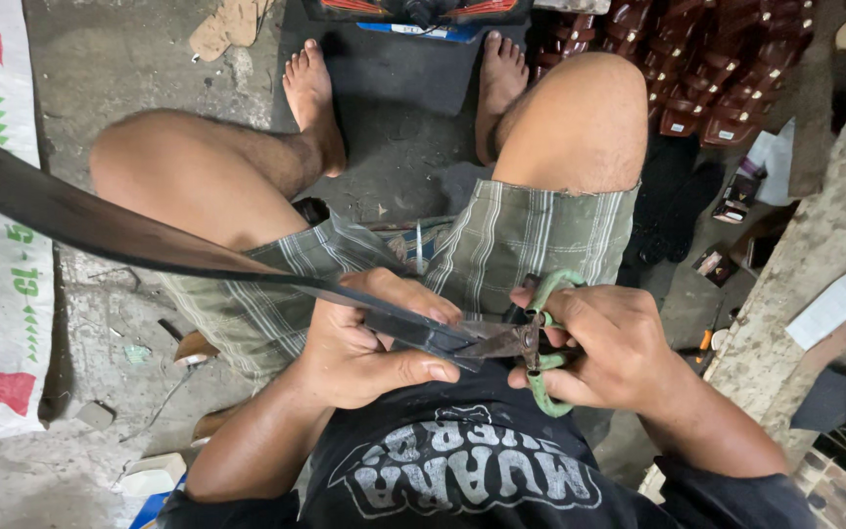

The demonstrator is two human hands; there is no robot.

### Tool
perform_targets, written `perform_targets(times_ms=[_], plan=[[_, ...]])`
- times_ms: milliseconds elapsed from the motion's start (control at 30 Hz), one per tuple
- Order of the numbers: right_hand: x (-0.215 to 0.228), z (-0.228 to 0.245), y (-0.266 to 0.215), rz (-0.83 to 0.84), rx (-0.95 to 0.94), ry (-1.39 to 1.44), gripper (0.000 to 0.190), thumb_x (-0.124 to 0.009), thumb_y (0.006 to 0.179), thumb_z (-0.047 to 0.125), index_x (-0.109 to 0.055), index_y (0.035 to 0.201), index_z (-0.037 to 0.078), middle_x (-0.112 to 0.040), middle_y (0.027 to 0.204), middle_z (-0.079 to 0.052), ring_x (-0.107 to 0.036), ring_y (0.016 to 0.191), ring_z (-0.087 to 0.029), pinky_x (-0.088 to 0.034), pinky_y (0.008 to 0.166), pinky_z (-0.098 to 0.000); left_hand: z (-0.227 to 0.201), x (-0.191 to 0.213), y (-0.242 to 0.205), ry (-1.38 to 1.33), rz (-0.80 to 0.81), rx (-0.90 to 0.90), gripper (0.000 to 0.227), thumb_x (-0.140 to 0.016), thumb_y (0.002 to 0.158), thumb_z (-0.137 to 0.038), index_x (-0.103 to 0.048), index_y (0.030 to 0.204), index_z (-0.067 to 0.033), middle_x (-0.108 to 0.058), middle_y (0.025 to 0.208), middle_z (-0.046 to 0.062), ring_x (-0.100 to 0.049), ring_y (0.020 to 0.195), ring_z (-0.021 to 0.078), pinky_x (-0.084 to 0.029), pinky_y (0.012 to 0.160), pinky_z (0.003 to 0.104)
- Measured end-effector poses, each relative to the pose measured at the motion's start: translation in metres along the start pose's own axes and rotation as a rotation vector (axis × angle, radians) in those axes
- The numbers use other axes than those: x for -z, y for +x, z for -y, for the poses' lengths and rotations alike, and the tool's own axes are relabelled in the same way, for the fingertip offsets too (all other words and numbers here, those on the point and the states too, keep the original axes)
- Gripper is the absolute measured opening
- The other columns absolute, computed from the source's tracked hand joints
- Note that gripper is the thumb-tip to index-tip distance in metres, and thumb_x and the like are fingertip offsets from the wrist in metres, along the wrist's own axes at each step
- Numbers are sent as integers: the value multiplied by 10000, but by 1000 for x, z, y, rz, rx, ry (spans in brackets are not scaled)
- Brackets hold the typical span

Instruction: The person assembles brown sandals by attaching black rubber soles to the upper straps. They use a knife to trim excess rubber and a grinding machine to smooth the edges, repeating the process for multiple units.

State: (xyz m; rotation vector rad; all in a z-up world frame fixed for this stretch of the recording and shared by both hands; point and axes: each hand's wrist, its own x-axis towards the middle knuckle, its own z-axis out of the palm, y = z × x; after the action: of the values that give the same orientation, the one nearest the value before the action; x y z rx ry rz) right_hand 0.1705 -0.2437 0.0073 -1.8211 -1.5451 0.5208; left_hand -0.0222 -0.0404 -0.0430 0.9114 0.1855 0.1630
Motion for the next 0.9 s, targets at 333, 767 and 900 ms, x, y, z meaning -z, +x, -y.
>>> perform_targets(times_ms=[333,767,900], plan=[[2,0,0,-8,17,48,711,-892,712,444,-628,1146,-53,-526,638,7,-592,533,-166,-519,536,-339,-5,-5,7,39,45,-90,358,-899,834,-10,-647,1089,-14,-753,1076,182,-768,1065,263,-648,918,400],[5,1,-2,17,-10,2,654,-864,747,440,-661,1132,-48,-558,610,5,-635,524,-160,-532,511,-325,-7,-4,6,92,48,-106,340,-887,878,-21,-635,1105,-36,-747,1072,142,-768,1047,241,-654,955,411],[3,1,-4,1,14,31,710,-865,727,466,-630,1136,-66,-555,633,-3,-622,530,-171,-545,543,-331,-6,-4,6,256,75,-92,352,-909,812,-65,-662,1060,-34,-761,1065,144,-782,1037,233,-658,889,365]])
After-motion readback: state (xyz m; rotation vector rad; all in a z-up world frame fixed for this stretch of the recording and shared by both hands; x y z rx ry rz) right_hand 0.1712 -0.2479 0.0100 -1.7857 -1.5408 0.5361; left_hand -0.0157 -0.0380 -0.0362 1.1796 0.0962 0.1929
